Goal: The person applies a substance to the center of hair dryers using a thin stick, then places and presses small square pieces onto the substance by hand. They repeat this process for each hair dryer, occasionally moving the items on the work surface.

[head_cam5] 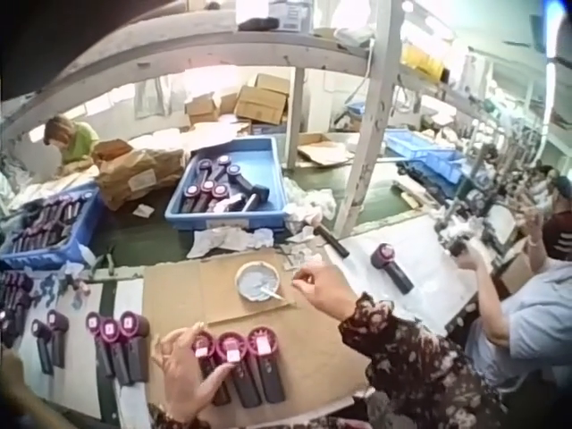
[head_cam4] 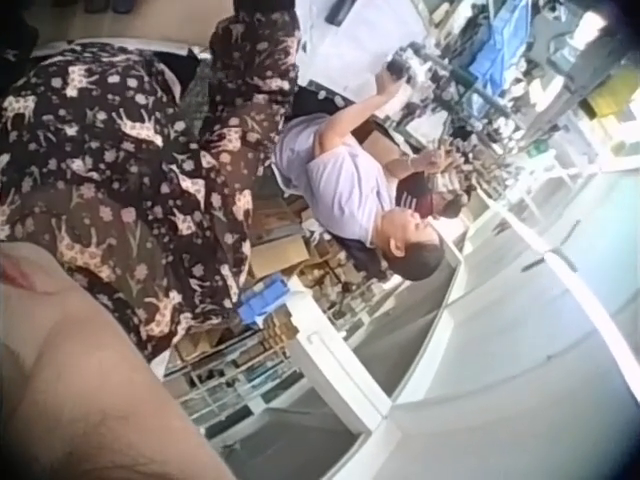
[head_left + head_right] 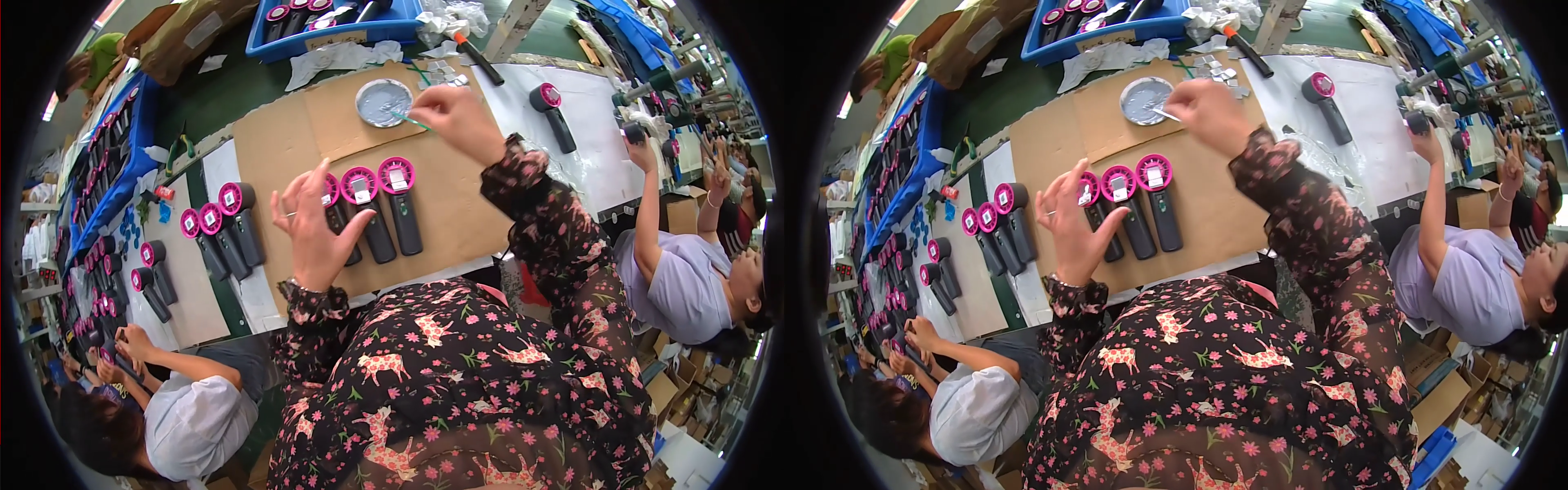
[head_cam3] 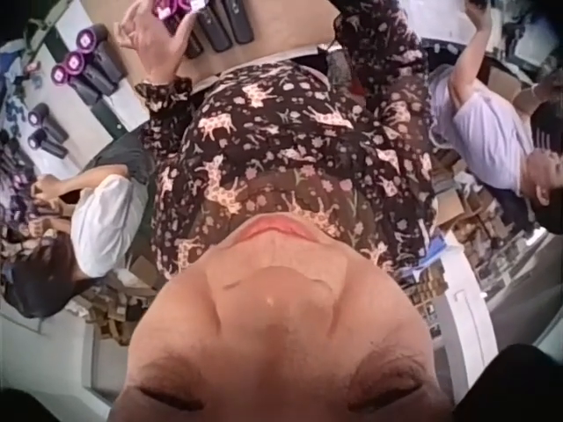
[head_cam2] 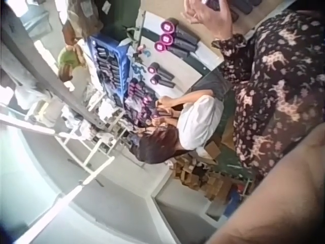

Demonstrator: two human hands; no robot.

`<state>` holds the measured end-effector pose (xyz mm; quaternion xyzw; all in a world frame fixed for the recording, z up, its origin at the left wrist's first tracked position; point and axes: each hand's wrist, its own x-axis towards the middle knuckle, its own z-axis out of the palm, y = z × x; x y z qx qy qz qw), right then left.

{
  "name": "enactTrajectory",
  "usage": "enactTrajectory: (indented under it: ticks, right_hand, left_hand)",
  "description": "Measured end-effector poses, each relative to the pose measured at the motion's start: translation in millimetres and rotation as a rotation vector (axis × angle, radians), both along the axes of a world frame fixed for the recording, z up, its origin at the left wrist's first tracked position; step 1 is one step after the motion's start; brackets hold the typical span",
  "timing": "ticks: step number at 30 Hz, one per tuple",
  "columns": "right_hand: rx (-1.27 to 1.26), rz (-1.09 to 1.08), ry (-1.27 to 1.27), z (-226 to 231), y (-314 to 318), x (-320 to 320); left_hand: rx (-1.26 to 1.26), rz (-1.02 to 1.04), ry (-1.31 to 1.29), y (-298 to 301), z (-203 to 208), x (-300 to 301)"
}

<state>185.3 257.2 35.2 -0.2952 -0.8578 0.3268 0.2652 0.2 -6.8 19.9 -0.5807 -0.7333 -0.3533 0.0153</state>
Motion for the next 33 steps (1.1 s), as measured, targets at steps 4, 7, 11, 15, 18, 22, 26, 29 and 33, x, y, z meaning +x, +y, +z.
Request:
enactTrajectory:
  ticks: [4,7,11,15,18,22,26,29,33]
  right_hand:
    - [0.111,-0.256,-0.228,-28,72,58]
    - [0.161,-0.294,-0.281,-55,93,78]
    - [0.218,-0.171,-0.310,-69,93,69]
    - [0.323,-0.144,-0.366,-69,94,73]
    - [0.292,-0.269,-0.270,-59,81,74]
    - [-0.004,-0.036,0.014,-4,15,24]
    - [-0.093,0.321,0.036,25,-49,-37]
    - [-0.160,0.427,-0.032,28,-66,-68]
    - [-0.080,0.522,-0.072,19,-72,-94]
  left_hand:
    - [0.041,0.071,0.006,-8,-4,-14]
    - [0.048,0.116,0.000,-12,-8,-21]
    - [0.026,0.162,-0.018,-19,-12,-23]
    - [0.004,0.181,-0.021,-25,-14,-24]
    - [-0.013,0.196,-0.012,-23,-18,-25]
    - [-0.012,0.158,-0.007,-22,-25,-26]
    - [-0.018,0.135,-0.016,-19,-28,-26]
    - [-0.027,0.133,-0.041,-15,-27,-24]
    - [0.009,0.131,-0.075,-12,-27,-23]
